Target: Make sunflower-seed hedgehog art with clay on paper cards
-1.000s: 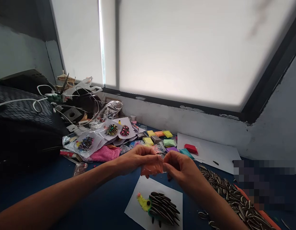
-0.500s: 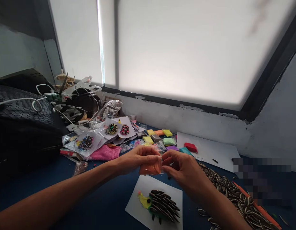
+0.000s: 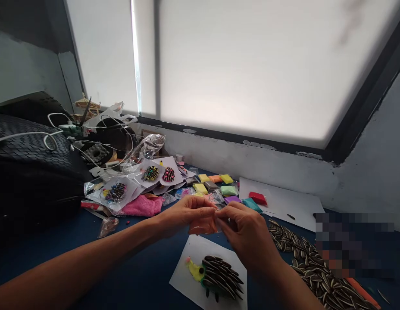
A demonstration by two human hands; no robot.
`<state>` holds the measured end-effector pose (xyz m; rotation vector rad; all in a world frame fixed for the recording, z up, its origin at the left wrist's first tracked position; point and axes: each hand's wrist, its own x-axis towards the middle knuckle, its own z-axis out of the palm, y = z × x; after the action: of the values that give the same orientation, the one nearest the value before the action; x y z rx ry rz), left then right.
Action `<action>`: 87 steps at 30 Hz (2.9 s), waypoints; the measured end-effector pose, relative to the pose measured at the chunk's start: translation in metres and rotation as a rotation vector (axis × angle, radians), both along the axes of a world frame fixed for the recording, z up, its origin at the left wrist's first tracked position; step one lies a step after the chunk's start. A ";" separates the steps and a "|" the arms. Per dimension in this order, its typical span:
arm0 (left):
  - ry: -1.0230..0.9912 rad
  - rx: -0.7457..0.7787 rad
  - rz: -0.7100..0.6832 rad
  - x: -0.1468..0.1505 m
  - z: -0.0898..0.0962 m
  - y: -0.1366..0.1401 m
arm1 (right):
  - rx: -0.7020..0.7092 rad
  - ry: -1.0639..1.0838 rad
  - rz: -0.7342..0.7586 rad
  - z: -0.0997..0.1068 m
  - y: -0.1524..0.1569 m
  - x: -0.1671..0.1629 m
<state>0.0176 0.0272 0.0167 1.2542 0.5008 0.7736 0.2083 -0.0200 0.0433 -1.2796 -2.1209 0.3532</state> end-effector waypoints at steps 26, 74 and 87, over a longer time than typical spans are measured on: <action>0.119 0.064 0.131 0.001 -0.005 0.005 | -0.280 0.189 0.016 0.003 -0.001 -0.005; 0.025 -0.015 -0.054 -0.005 -0.004 0.007 | -0.201 0.299 -0.068 0.000 -0.005 -0.006; 0.059 -0.001 -0.059 0.000 -0.001 0.000 | -0.230 0.223 -0.066 0.003 -0.013 0.002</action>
<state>0.0173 0.0274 0.0155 1.2882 0.5092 0.6882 0.2100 -0.0327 0.0460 -1.3649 -1.8866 0.6944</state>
